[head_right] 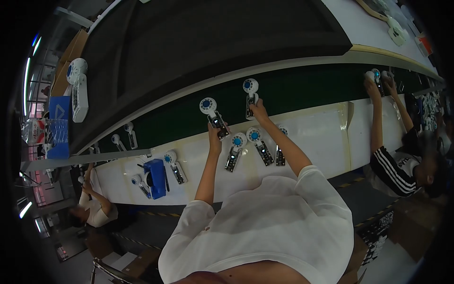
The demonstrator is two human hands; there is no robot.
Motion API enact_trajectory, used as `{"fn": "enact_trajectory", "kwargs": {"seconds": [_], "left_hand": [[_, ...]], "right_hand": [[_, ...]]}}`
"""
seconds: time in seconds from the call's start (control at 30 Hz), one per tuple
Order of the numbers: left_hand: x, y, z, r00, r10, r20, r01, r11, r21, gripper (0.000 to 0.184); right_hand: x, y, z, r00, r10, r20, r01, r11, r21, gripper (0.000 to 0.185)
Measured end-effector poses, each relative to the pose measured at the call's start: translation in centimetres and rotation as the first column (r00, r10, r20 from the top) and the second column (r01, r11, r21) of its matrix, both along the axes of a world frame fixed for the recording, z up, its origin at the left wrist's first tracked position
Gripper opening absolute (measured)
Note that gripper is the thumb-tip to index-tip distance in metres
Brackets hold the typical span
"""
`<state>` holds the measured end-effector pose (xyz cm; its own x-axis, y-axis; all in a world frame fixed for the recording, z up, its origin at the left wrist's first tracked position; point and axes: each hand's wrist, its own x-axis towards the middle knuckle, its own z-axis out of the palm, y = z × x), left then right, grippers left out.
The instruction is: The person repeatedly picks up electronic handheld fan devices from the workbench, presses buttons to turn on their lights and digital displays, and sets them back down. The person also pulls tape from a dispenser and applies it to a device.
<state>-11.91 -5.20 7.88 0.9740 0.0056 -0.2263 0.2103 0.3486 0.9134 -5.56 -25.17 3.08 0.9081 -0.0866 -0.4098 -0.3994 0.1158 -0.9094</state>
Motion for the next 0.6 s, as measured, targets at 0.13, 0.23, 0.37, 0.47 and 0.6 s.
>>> {"fn": "enact_trajectory", "kwargs": {"seconds": [0.13,0.23,0.37,0.47,0.6], "left_hand": [[-2.4,-1.6,4.3,0.998,-0.058,-0.014,0.057,0.993,-0.102,0.045],[-3.6,-2.2,5.6,0.995,-0.099,-0.001,0.098,0.986,-0.134,0.048],[-5.0,-2.5,6.5,0.993,-0.114,-0.017,0.111,0.988,-0.11,0.053],[-6.0,-2.5,6.8,0.992,-0.125,0.0,0.123,0.977,-0.176,0.053],[-7.0,-2.2,7.3,0.99,-0.142,-0.008,0.139,0.981,-0.136,0.057]], "right_hand": [[3.2,-1.3,-4.6,0.988,0.147,0.048,-0.127,0.947,-0.295,0.05],[3.8,-0.8,-4.4,0.987,0.103,0.119,-0.034,0.876,-0.481,0.057],[2.3,0.8,-3.2,0.971,0.08,0.225,0.113,0.675,-0.729,0.064],[-1.6,2.1,-0.5,0.917,0.095,0.388,0.231,0.666,-0.709,0.064],[-7.8,1.5,3.7,0.853,0.164,0.496,0.232,0.732,-0.641,0.059]]}}
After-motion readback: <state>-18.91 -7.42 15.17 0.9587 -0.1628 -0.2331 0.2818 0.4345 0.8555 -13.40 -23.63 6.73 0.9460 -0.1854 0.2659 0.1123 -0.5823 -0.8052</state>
